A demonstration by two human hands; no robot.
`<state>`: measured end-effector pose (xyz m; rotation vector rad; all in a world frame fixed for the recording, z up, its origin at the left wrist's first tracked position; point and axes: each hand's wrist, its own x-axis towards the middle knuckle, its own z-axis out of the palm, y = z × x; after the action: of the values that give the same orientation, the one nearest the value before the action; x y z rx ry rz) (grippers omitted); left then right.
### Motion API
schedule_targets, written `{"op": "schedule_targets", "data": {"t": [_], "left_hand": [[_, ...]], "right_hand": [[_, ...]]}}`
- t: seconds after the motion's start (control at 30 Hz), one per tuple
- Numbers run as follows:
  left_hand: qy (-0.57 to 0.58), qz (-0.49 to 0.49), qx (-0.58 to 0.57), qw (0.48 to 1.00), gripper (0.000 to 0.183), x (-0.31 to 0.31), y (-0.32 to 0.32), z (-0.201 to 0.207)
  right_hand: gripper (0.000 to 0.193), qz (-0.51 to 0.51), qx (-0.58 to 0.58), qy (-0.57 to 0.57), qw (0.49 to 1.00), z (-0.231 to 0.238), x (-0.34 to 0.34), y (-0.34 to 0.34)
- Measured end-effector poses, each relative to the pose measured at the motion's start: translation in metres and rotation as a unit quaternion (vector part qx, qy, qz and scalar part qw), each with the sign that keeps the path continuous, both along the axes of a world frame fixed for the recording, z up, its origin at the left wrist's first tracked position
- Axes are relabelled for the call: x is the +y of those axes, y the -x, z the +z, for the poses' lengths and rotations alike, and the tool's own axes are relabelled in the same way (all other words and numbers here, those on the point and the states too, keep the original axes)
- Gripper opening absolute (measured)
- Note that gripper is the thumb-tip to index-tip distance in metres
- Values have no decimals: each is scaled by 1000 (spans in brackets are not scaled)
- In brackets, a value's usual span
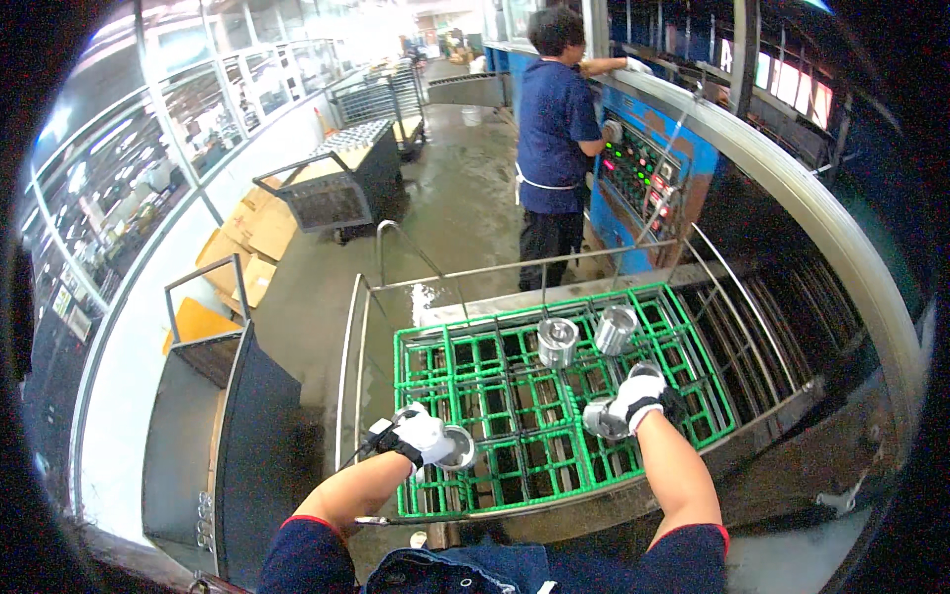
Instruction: Move metal pistons from a table into a rack and then transfer them into a large metal storage bin.
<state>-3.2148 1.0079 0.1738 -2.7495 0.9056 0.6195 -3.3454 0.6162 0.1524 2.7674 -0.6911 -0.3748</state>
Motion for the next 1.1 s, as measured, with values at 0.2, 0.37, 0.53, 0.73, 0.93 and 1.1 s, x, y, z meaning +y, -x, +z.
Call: {"op": "schedule_targets", "data": {"t": [0.2,0.37,0.53,0.73,0.93,1.1], "left_hand": [[112,17,0,994,43,-2,-4,19],[354,102,122,922,42,2,17,137],[689,137,222,676,32,106,52,185],[778,170,107,595,32,288,75,179],[514,290,-224,776,22,463,62,110],[385,484,-108,778,27,586,92,49]], "right_hand": [[66,8,-7,-9,1000,13,5,-5],[55,-43,-40,-37,998,45,14,7],[38,-6,-215,-23,976,52,28,15],[14,51,-530,-297,793,139,117,67],[21,78,-604,-426,669,240,289,89],[26,128,-545,-458,691,283,428,49]]}}
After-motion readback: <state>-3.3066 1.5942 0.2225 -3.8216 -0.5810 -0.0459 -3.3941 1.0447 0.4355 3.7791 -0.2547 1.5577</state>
